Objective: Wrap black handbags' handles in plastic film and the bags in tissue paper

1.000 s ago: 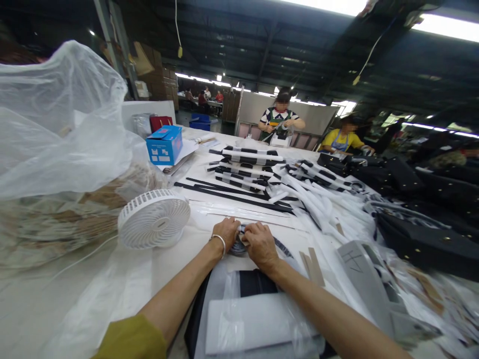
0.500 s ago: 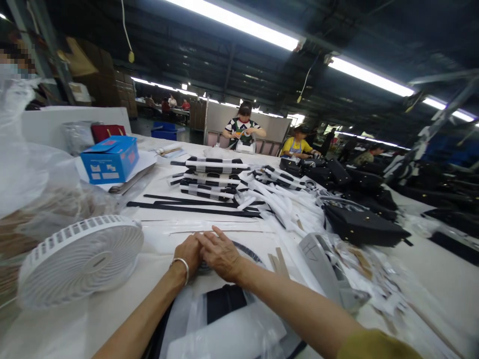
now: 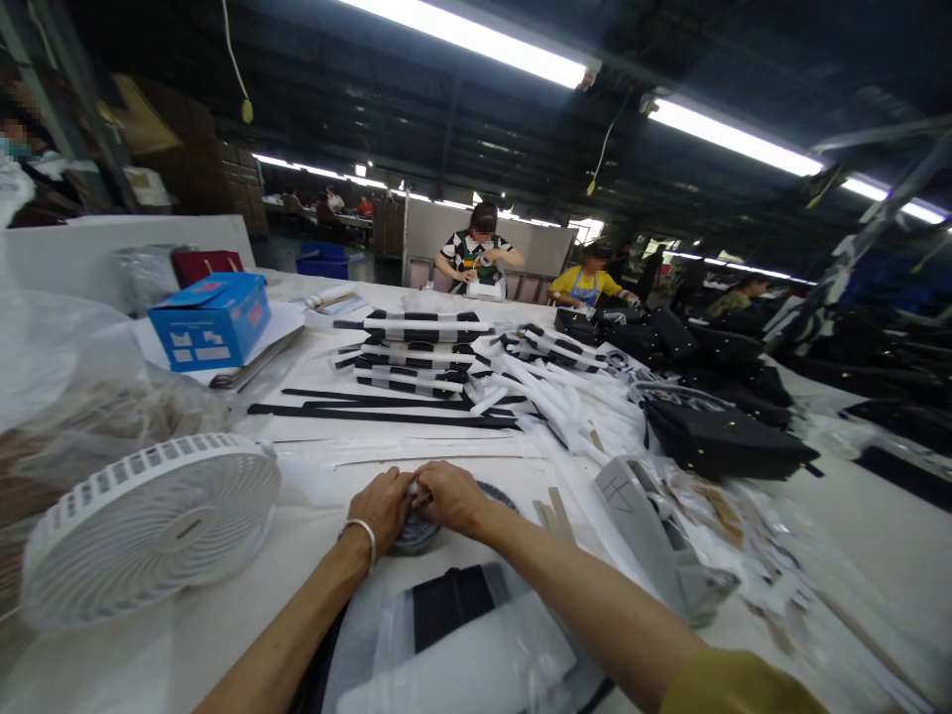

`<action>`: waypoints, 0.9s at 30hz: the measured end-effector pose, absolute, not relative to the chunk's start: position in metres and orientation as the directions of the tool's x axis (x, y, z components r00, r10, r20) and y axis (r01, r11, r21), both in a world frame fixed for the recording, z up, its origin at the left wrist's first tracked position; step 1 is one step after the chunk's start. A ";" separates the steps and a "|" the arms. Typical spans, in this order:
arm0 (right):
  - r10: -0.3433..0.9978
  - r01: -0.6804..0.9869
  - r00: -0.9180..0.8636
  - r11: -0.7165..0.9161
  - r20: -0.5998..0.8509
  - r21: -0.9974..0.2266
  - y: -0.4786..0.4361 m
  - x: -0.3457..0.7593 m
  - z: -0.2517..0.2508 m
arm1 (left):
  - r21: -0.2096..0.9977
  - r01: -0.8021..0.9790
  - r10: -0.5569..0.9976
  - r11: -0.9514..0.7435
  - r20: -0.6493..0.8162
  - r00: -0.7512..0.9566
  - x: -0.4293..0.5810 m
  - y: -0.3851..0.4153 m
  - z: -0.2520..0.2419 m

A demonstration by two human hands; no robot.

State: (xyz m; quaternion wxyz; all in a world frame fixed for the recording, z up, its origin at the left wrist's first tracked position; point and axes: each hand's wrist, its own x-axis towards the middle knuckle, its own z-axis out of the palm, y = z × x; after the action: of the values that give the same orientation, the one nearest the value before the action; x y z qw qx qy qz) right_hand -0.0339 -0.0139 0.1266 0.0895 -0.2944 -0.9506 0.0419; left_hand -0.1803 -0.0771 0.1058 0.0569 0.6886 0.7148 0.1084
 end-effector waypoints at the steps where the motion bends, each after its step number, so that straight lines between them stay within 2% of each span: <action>1: 0.589 0.574 -0.796 0.808 0.141 -0.136 -0.014 -0.034 0.129 | 0.235 0.972 0.997 0.028 0.070 -0.045 -0.180 -0.077 0.107; 7: 0.715 0.704 -0.686 0.699 0.132 -0.127 -0.021 -0.044 0.137 | 0.236 0.972 0.995 0.019 0.088 -0.040 -0.181 -0.082 0.118; 13: 0.695 0.688 -0.717 0.719 0.061 -0.100 -0.021 -0.045 0.132 | 0.214 0.977 0.996 -0.019 0.094 -0.001 -0.177 -0.081 0.123; 17: 0.694 0.685 -0.719 0.718 0.048 -0.123 -0.021 -0.038 0.127 | 0.205 0.977 0.997 -0.057 0.067 0.045 -0.175 -0.083 0.122; 23: 0.718 0.696 -0.696 0.676 0.003 -0.242 -0.018 -0.036 0.125 | 0.224 0.973 0.998 -0.062 0.025 0.058 -0.180 -0.085 0.120; 27: 0.674 0.660 -0.728 0.639 -0.125 -0.395 -0.004 -0.038 0.134 | 0.236 0.968 0.996 -0.087 0.038 0.081 -0.183 -0.081 0.115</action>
State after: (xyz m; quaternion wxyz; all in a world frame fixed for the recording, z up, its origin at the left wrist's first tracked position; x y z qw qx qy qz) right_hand -0.0379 -0.0041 0.1336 0.0168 -0.3684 -0.9052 0.2111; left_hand -0.1833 -0.0815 0.1151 0.0748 0.7313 0.6713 0.0945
